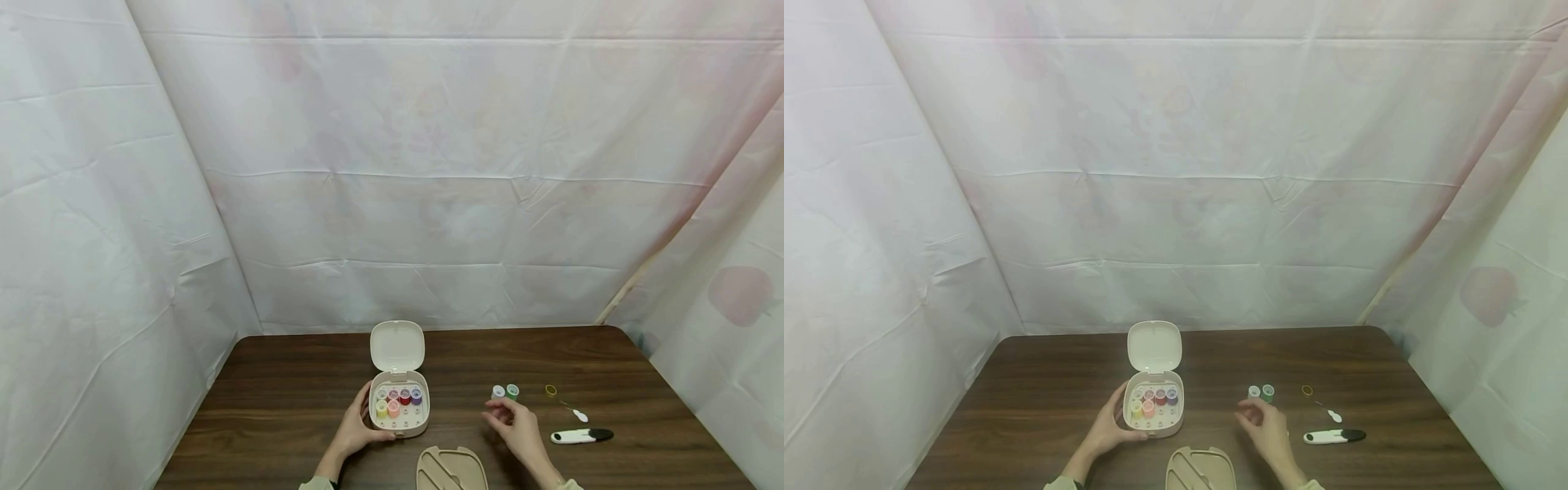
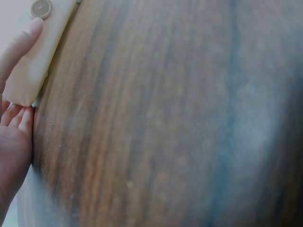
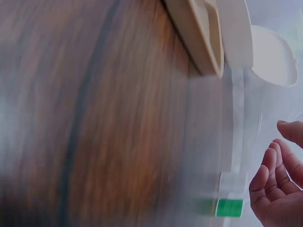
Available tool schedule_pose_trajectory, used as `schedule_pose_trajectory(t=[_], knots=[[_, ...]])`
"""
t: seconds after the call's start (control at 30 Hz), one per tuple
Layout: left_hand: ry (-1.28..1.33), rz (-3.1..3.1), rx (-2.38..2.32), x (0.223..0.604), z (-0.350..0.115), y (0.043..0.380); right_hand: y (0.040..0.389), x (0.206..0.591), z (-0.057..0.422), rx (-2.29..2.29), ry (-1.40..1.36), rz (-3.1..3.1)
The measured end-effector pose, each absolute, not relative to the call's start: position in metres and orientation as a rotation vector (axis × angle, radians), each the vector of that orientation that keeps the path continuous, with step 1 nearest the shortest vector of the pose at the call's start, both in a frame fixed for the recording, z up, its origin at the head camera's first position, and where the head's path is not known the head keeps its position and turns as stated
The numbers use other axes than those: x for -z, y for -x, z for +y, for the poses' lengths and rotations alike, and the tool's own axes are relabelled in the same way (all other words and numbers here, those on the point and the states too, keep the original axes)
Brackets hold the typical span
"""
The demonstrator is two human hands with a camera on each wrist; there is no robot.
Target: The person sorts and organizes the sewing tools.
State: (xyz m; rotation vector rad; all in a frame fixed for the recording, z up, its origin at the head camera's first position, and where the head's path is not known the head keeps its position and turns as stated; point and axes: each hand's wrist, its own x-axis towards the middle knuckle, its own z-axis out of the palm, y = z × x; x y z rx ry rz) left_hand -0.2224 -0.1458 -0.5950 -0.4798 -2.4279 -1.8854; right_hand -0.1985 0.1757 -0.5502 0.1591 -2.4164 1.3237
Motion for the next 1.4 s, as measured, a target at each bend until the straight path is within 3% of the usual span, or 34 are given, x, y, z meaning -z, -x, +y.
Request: schedule_pose_trajectory(t=[0.87,1.07,1.4], knots=[[0.45,-2.452,1.901,0.598,-0.146,0.225,0.231,0.561,0.227,-1.305,0.098,-2.496],[0.472,-2.419,1.923,0.581,-0.142,0.217,0.238,0.563,0.231,-1.307,0.122,-2.522],[0.458,-2.447,1.895,0.601,-0.146,0.226,0.243,0.564,0.231,-1.304,0.169,-2.588]])
